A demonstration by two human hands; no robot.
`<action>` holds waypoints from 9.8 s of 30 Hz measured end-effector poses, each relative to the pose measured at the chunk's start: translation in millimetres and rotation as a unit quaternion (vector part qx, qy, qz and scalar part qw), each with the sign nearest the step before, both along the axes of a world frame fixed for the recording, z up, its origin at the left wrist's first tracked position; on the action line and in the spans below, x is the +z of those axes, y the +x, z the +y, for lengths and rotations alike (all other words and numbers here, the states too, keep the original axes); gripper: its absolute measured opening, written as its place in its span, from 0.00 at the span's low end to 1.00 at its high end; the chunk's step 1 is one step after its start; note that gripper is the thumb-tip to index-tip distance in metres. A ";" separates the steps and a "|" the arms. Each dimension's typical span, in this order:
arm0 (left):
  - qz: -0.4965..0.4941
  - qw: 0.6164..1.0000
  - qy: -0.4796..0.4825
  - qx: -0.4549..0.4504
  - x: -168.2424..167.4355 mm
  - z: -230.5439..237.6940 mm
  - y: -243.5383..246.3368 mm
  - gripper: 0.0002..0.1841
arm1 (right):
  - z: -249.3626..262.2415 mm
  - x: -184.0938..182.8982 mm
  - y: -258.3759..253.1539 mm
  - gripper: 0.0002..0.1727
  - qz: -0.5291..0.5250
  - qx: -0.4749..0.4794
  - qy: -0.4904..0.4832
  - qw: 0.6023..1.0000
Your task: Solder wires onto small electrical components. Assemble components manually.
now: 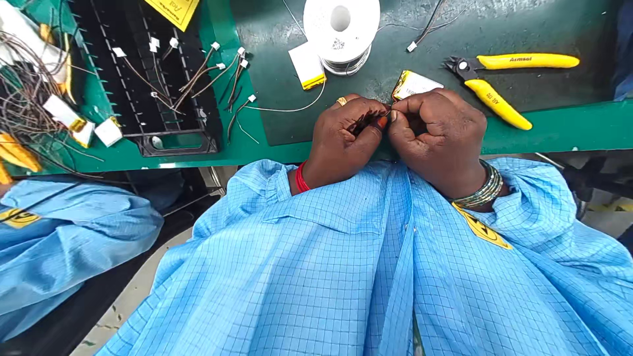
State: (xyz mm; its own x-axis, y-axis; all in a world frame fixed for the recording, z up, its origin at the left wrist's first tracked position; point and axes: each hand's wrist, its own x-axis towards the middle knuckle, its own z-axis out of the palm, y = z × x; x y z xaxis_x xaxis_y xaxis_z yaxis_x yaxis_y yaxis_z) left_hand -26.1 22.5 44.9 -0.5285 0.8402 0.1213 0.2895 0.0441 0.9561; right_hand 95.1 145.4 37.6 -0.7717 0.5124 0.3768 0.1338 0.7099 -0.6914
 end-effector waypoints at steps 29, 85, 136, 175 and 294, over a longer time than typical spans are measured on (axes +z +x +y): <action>-0.037 0.999 0.007 -0.025 -4.6 0.3 -1.5 0.06 | 1.7 -9.7 -5.6 0.10 -0.017 0.005 0.075 0.997; 0.042 0.999 -0.028 0.000 -6.0 -0.7 3.7 0.05 | 15.7 15.6 2.0 0.10 -0.087 0.116 0.117 0.983; -0.014 1.000 0.025 -0.006 -7.1 -5.0 6.2 0.06 | -0.8 8.7 9.4 0.07 -0.035 0.033 -0.187 0.981; -0.134 0.991 0.010 0.015 -0.2 -4.2 4.8 0.06 | -4.0 2.7 8.7 0.08 0.014 0.037 -0.147 0.988; -0.057 0.998 -0.004 0.017 2.3 -6.1 3.0 0.04 | -3.4 9.6 8.2 0.08 -0.028 0.024 -0.173 0.984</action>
